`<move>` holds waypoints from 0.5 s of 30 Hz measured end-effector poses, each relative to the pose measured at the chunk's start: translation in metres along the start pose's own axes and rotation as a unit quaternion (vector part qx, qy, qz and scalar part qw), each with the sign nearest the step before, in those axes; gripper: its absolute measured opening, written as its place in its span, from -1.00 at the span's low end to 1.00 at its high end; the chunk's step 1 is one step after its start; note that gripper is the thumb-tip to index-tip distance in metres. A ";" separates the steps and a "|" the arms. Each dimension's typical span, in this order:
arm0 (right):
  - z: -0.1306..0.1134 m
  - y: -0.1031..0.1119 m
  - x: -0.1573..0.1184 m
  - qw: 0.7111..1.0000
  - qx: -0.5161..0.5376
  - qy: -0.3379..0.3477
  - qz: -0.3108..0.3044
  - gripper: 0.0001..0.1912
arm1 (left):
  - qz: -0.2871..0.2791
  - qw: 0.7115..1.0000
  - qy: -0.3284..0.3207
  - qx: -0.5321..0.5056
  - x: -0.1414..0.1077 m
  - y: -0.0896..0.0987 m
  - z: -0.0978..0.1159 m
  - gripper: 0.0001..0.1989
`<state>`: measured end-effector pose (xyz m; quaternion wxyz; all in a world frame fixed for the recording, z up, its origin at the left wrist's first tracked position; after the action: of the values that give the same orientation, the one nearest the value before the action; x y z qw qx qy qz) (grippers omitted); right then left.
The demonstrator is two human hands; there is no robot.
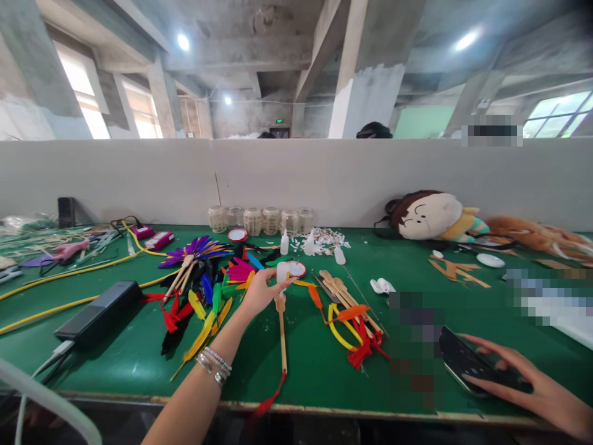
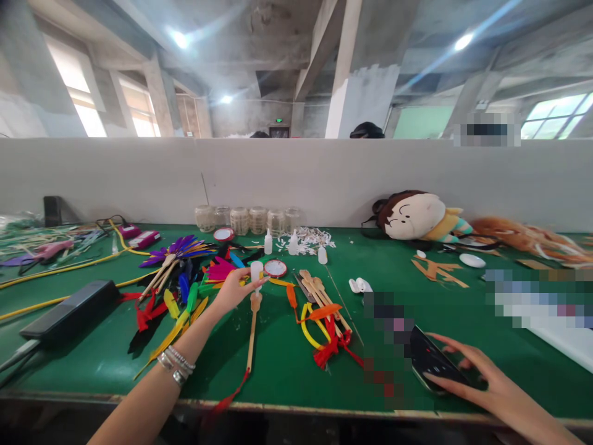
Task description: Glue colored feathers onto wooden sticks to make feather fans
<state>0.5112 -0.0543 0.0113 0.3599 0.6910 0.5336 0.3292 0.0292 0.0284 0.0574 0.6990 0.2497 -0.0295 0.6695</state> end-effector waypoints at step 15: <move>-0.025 0.006 -0.013 0.994 0.060 -0.076 0.045 -0.54 | 0.006 0.998 -0.008 -0.060 0.000 -0.001 0.001 -0.66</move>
<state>0.4901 -0.0645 0.0283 0.3418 0.7575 0.4923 0.2588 0.0305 0.0282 0.0578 0.7086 0.2126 -0.0768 0.6684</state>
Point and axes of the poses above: each hand's wrist, its own x-axis towards the middle knuckle, its own y-axis out of the back of the hand, z = x × y, the point moved 7 cm from there along x, towards the middle knuckle, and after that the axes turned 8 degrees about -x, right-handed, at the moved point
